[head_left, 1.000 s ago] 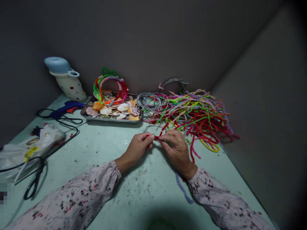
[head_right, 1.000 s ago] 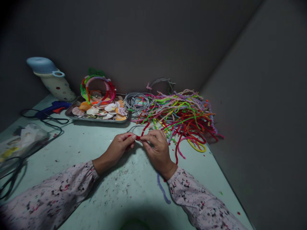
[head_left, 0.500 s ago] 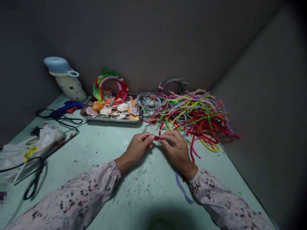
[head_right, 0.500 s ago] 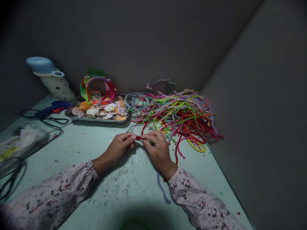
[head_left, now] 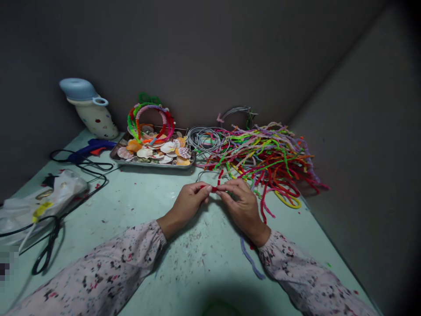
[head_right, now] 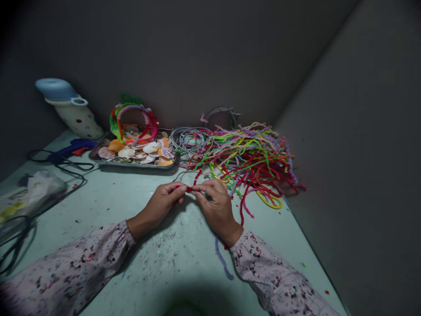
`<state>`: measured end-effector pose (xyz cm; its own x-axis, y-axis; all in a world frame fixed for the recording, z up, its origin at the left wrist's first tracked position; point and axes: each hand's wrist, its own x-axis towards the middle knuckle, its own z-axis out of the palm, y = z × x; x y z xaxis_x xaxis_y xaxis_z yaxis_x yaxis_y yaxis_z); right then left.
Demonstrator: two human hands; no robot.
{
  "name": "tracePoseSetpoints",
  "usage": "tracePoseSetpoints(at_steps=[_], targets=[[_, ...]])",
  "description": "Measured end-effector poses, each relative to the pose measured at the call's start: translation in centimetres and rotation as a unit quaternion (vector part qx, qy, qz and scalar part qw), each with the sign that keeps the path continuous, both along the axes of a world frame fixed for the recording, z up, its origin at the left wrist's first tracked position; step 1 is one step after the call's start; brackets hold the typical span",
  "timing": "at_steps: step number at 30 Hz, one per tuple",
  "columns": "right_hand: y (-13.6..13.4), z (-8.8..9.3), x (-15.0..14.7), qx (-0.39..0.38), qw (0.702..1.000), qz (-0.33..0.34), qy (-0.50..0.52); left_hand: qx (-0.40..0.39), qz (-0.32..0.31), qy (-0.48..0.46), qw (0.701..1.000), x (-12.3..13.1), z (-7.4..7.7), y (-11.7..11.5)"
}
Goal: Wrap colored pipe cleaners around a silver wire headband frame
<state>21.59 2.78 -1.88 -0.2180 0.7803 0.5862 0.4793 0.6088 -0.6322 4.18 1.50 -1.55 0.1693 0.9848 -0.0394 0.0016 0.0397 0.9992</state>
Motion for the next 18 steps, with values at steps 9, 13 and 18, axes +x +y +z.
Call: tracePoseSetpoints(at_steps=[9, 13, 18], targets=[[-0.11, 0.01, 0.07, 0.008, 1.000, 0.001, -0.001, -0.005, -0.001, -0.002, 1.000, 0.01, 0.06, 0.01], [-0.08, 0.02, 0.03, 0.013, 1.000, -0.001, -0.001, -0.002, 0.001, 0.002, 1.000, 0.02, 0.03, -0.02], [-0.04, 0.04, -0.01, 0.017, 1.000, -0.002, -0.004, 0.016, -0.002, 0.011, 1.000, -0.02, -0.04, -0.04]])
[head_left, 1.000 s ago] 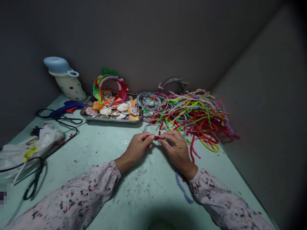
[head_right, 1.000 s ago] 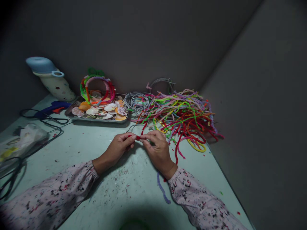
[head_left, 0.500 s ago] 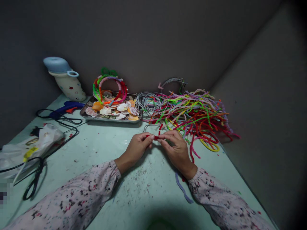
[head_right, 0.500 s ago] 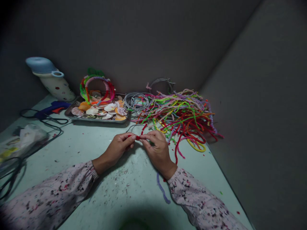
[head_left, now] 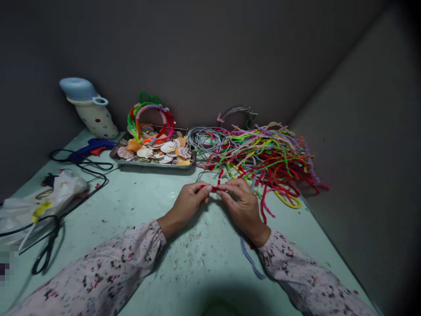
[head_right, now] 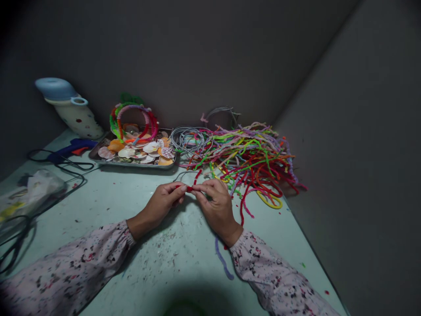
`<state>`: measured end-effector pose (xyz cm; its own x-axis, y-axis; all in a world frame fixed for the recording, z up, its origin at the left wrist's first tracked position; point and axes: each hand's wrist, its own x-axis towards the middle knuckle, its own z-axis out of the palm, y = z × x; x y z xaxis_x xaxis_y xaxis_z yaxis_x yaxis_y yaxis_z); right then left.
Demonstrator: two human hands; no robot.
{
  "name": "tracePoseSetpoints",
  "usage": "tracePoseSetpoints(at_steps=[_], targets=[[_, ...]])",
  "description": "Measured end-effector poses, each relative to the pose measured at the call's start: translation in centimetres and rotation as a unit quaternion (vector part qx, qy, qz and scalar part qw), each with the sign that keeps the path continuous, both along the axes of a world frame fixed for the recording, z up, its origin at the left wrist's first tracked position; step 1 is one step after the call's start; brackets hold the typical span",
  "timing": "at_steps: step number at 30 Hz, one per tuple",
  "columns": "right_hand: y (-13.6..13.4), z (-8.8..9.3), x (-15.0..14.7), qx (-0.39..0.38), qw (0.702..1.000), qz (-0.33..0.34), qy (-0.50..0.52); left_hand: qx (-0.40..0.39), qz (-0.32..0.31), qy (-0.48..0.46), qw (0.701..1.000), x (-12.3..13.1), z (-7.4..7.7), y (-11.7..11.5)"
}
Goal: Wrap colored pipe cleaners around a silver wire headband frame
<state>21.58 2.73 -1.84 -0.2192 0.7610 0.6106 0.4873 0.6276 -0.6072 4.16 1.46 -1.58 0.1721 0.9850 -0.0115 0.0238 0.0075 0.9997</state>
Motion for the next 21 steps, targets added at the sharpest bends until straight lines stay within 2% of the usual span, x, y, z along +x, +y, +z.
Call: tracePoseSetpoints(at_steps=[16, 21], targets=[[-0.18, 0.23, -0.03, 0.011, 0.999, -0.004, -0.047, 0.018, 0.007, 0.023, 1.000, 0.10, 0.14, -0.08], [-0.26, 0.28, -0.06, -0.008, 0.998, 0.001, -0.055, 0.017, 0.005, 0.030, 0.999, 0.18, 0.34, -0.07]])
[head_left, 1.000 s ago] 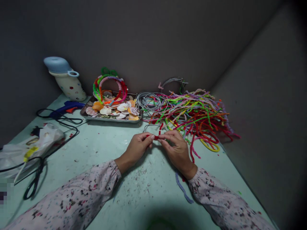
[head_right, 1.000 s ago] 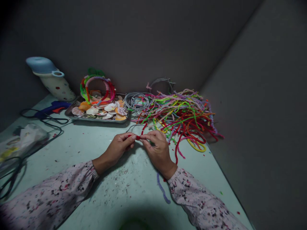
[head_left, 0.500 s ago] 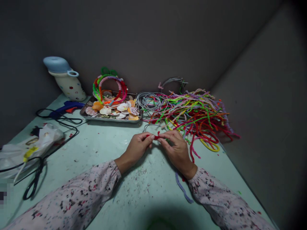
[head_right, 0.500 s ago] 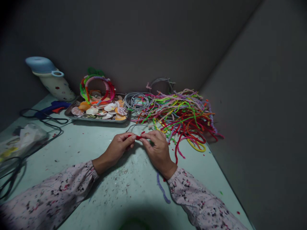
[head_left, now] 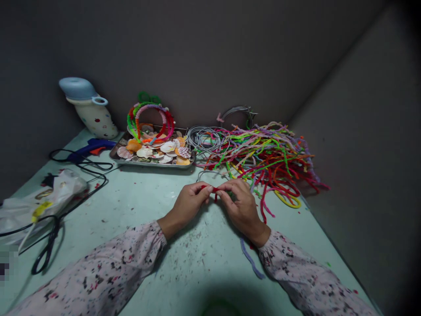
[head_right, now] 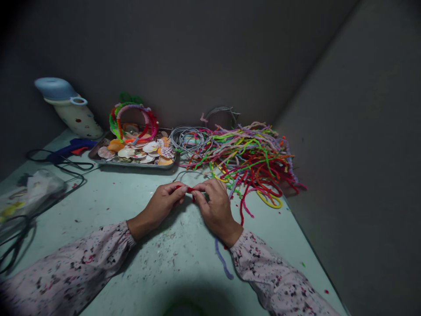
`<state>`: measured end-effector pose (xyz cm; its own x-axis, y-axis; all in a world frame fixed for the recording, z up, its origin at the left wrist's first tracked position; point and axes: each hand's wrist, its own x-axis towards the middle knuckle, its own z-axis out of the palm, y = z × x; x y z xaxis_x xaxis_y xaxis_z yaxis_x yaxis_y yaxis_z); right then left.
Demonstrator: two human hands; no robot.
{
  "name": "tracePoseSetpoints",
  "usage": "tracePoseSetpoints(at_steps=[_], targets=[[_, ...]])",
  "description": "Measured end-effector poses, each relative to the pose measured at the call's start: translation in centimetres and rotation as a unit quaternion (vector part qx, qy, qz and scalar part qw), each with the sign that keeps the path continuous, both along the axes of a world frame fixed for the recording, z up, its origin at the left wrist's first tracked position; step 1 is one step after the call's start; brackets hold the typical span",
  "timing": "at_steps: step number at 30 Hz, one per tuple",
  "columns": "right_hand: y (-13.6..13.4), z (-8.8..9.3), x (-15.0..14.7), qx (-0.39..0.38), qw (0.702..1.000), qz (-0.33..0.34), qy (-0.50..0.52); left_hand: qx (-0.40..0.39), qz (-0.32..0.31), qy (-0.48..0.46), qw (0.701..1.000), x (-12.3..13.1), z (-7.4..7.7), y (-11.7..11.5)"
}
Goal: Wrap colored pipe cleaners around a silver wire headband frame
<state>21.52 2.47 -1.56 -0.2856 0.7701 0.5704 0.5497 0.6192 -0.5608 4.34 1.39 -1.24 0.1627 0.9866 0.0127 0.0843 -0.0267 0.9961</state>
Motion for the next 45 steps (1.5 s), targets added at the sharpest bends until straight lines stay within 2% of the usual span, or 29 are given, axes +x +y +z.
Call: tracePoseSetpoints(at_steps=[8, 25, 30, 39, 45], targets=[[0.03, 0.38, 0.04, -0.052, 0.998, 0.023, 0.020, 0.001, 0.004, -0.002, 1.000, 0.04, -0.10, -0.01], [0.34, -0.05, 0.14, -0.104, 0.993, 0.032, 0.052, 0.007, 0.006, 0.000, 1.000, 0.04, -0.33, 0.07], [0.31, -0.17, 0.11, -0.098, 0.994, 0.021, 0.051, 0.007, 0.006, 0.003, 1.000, 0.04, -0.25, 0.08], [0.50, -0.14, 0.31, -0.116, 0.991, 0.051, 0.044, 0.008, 0.004, 0.001, 1.000, 0.10, -0.28, 0.08], [0.58, -0.12, 0.21, -0.120, 0.990, 0.046, 0.056, 0.002, 0.008, -0.004, 1.000, 0.10, -0.31, 0.07]])
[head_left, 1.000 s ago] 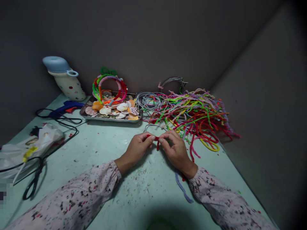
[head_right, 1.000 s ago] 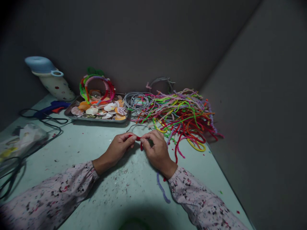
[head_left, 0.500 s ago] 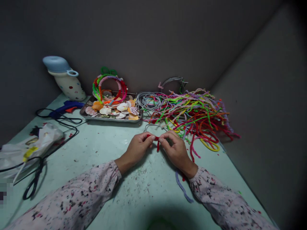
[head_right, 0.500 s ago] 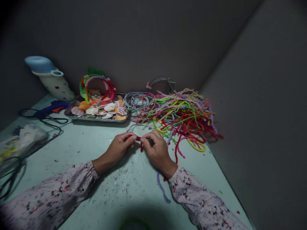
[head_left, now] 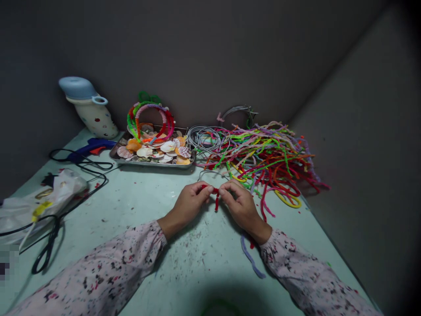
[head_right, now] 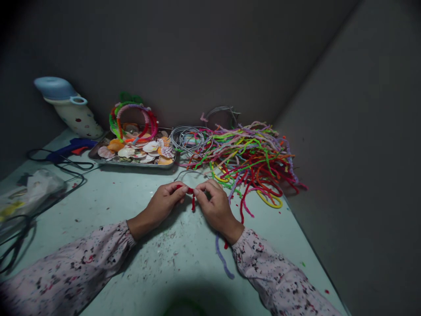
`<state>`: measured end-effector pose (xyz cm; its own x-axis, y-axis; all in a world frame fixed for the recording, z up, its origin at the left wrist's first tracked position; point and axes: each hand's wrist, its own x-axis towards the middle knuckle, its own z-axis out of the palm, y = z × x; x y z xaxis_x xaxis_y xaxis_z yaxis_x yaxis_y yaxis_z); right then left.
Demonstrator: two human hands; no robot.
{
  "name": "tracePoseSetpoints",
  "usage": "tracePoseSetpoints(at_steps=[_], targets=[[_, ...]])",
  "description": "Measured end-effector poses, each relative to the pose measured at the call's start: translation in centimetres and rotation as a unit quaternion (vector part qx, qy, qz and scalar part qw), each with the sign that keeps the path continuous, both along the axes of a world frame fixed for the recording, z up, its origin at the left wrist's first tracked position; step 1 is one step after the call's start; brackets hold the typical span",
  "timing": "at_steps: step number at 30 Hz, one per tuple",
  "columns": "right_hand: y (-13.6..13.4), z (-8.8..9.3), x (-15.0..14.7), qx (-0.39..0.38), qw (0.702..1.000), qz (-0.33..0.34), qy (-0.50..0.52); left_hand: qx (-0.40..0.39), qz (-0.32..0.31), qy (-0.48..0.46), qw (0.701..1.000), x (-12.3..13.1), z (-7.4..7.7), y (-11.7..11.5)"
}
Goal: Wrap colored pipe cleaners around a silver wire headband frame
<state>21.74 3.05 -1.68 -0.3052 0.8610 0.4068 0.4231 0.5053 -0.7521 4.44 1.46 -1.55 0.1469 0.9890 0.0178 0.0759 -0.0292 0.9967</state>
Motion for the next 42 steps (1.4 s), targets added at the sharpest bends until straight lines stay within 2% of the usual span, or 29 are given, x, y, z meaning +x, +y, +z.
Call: tracePoseSetpoints(at_steps=[8, 16, 24, 38, 42], targets=[[-0.19, 0.06, -0.02, 0.011, 1.000, -0.004, -0.005, -0.014, -0.010, -0.027, 0.999, 0.10, 0.23, -0.10], [-0.37, -0.08, -0.18, 0.010, 1.000, 0.026, 0.007, -0.023, -0.027, -0.047, 0.998, 0.13, 0.56, -0.09], [-0.62, -0.77, -0.05, 0.010, 0.999, -0.018, 0.034, -0.044, -0.021, -0.039, 0.998, 0.02, 0.55, 0.05], [-0.60, -0.44, -0.19, 0.054, 0.998, 0.018, 0.015, -0.081, -0.023, -0.044, 0.995, -0.20, 0.76, 0.18], [-0.54, -0.62, -0.12, 0.049, 0.998, 0.013, 0.029, -0.070, -0.034, -0.056, 0.995, -0.15, 0.70, 0.08]])
